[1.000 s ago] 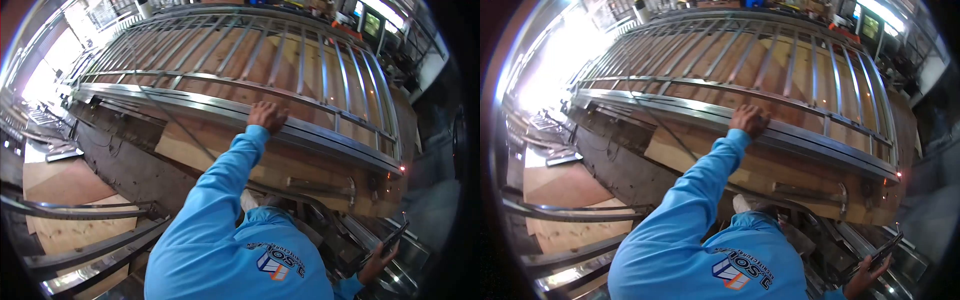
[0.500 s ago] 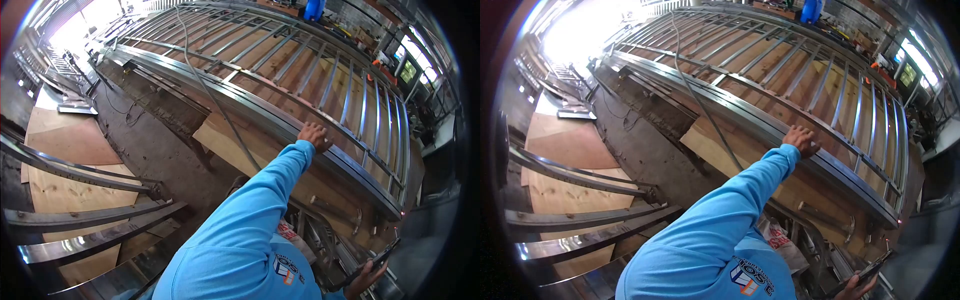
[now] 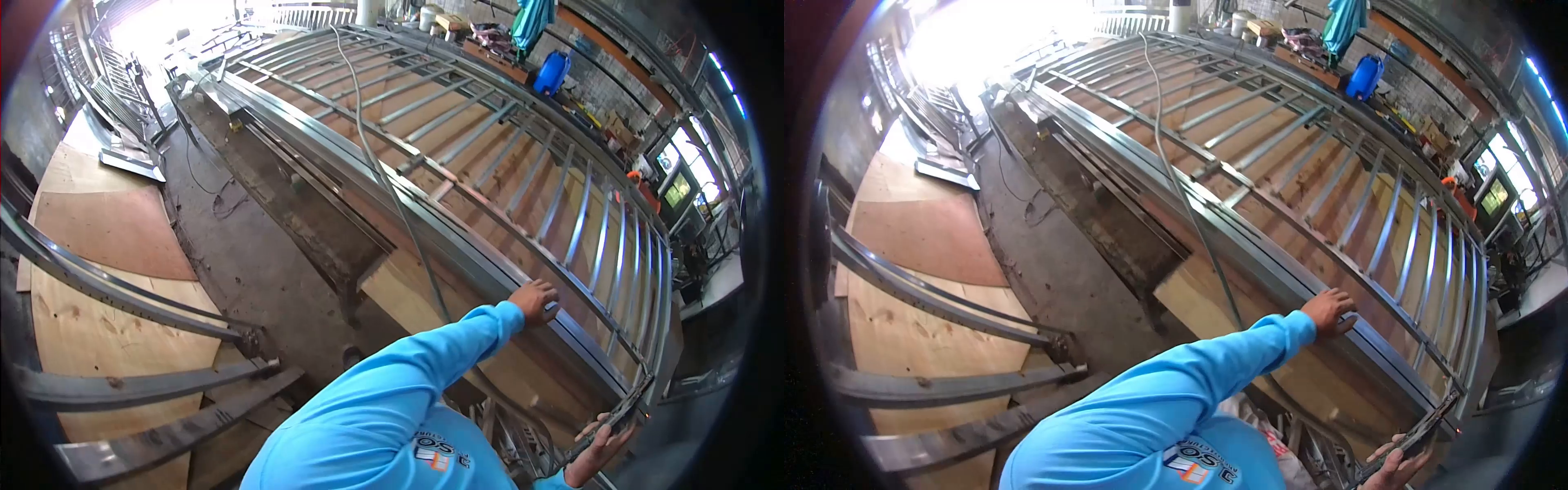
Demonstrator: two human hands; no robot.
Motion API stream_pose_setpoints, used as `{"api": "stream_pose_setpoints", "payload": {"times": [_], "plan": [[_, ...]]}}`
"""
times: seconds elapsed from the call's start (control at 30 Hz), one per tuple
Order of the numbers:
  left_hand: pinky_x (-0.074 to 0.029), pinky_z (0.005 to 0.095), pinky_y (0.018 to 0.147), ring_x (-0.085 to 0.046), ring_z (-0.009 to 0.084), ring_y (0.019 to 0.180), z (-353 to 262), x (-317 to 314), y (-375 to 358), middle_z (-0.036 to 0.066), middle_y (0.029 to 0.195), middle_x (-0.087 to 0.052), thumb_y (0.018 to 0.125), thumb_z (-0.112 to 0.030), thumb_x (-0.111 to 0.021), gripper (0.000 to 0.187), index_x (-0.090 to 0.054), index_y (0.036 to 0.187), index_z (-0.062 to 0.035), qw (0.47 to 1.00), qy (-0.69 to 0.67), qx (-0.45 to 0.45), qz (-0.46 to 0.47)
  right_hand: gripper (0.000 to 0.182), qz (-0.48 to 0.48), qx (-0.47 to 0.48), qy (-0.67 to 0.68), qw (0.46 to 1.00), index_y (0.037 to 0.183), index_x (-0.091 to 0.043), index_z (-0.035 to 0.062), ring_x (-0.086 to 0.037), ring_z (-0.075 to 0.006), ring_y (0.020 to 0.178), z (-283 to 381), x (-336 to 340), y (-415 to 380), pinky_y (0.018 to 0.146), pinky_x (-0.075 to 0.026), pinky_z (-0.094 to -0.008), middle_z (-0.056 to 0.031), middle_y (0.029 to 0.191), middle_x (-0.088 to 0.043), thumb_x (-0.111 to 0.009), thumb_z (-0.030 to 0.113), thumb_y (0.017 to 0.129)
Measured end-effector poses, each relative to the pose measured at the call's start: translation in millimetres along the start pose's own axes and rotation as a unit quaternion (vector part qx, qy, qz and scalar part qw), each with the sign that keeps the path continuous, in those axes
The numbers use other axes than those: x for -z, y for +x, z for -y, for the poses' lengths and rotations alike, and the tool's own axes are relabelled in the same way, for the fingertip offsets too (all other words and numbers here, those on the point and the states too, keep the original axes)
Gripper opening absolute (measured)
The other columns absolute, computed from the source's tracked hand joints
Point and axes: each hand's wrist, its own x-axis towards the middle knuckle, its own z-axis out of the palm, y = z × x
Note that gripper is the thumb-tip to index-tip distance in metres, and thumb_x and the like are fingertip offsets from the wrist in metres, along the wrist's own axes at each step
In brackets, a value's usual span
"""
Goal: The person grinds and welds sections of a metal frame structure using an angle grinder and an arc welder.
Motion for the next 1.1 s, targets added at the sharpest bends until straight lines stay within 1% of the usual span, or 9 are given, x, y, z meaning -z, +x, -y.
{"api": "stream_pose_setpoints", "payload": {"times": [0.17,0.27,0.3,0.47,0.63,0.9,0.97,1.07,1.1], "plan": [[-0.045,0.0433,0.081,-0.057,0.0302,0.089,42,154,-81,0.009,0.091,-0.06,0.083,-0.021,-0.067,0.019,-0.064,0.099,-0.0112,0.994,0.1,-0.028,-0.03,0.061,0.06,-0.069,0.108,0.99,0.131,-0.04,0.008,-0.049,-0.0103,0.058,20,-118,11,0.044,-0.041,-0.0249,-0.0079,0.098,-0.054,-0.059,0.049,0.09],[-0.046,0.0439,0.076,-0.058,0.0291,0.086,62,250,-141,0.008,0.09,-0.061,0.08,-0.015,-0.07,0.022,-0.065,0.101,-0.011,0.988,0.134,0.007,-0.077,0.076,0.158,-0.1,0.191,0.964,0.148,-0.032,0.0114,-0.052,-0.0145,0.069,21,-188,30,0.056,-0.047,-0.0283,-0.0118,0.108,-0.053,-0.066,0.043,0.087],[-0.047,0.0441,0.076,-0.06,0.0294,0.086,72,275,-168,0.009,0.09,-0.063,0.079,-0.014,-0.07,0.021,-0.066,0.1,-0.0106,0.981,0.166,0.038,-0.097,0.084,0.158,-0.075,0.169,0.97,0.147,-0.03,0.0105,-0.051,-0.0142,0.065,47,-224,32,0.052,-0.046,-0.0286,-0.0104,0.099,-0.05,-0.066,0.052,0.083],[-0.051,0.0437,0.08,-0.065,0.0339,0.088,76,385,-331,0.014,0.091,-0.069,0.079,-0.015,-0.069,0.015,-0.069,0.092,-0.0064,0.874,0.362,0.238,-0.22,0.08,0.267,0.014,0.254,0.929,0.148,-0.029,0.0118,-0.052,-0.0111,0.064,74,-345,37,0.052,-0.047,-0.0245,-0.0079,0.098,-0.052,-0.069,0.043,0.085],[-0.05,0.0434,0.087,-0.065,0.0345,0.093,5,418,-468,0.015,0.096,-0.07,0.084,-0.019,-0.063,0.018,-0.07,0.096,-0.0063,0.692,0.39,0.486,-0.363,0.072,0.356,0.001,0.305,0.883,0.145,-0.031,0.0093,-0.053,-0.0101,0.064,105,-437,31,0.056,-0.048,-0.0247,-0.0084,0.099,-0.055,-0.069,0.022,0.085],[-0.053,0.0401,0.077,-0.067,0.0336,0.083,-45,433,-571,0.021,0.09,-0.068,0.089,-0.016,-0.057,0.021,-0.068,0.098,0.0,0.49,0.419,0.566,-0.514,0.071,0.367,0.12,0.309,0.869,0.146,-0.031,0.0099,-0.051,-0.0076,0.062,157,-569,29,0.052,-0.045,-0.0211,-0.0032,0.085,-0.055,-0.067,0.026,0.088],[-0.053,0.04,0.077,-0.067,0.0333,0.083,-31,458,-579,0.021,0.09,-0.068,0.089,-0.015,-0.057,0.021,-0.067,0.099,0.0003,0.479,0.381,0.576,-0.541,0.071,0.353,0.148,0.313,0.869,0.146,-0.032,0.0102,-0.051,-0.0071,0.062,181,-602,27,0.053,-0.045,-0.0207,-0.0031,0.086,-0.055,-0.069,0.028,0.088],[-0.053,0.0394,0.075,-0.067,0.0323,0.08,3,527,-547,0.02,0.088,-0.068,0.09,-0.015,-0.057,0.021,-0.067,0.101,0.0006,0.512,0.4,0.527,-0.548,0.078,0.361,0.151,0.308,0.867,0.146,-0.033,0.0088,-0.055,-0.012,0.093,213,-642,25,0.083,-0.047,-0.0255,-0.0102,0.119,-0.056,-0.074,0.032,0.084],[-0.053,0.0393,0.075,-0.067,0.0319,0.08,23,554,-541,0.02,0.087,-0.068,0.09,-0.015,-0.057,0.021,-0.066,0.101,0.0003,0.531,0.397,0.51,-0.549,0.078,0.36,0.155,0.315,0.864,0.146,-0.032,0.0087,-0.055,-0.0133,0.095,223,-658,23,0.084,-0.047,-0.0262,-0.0107,0.12,-0.056,-0.074,0.033,0.084]]}}
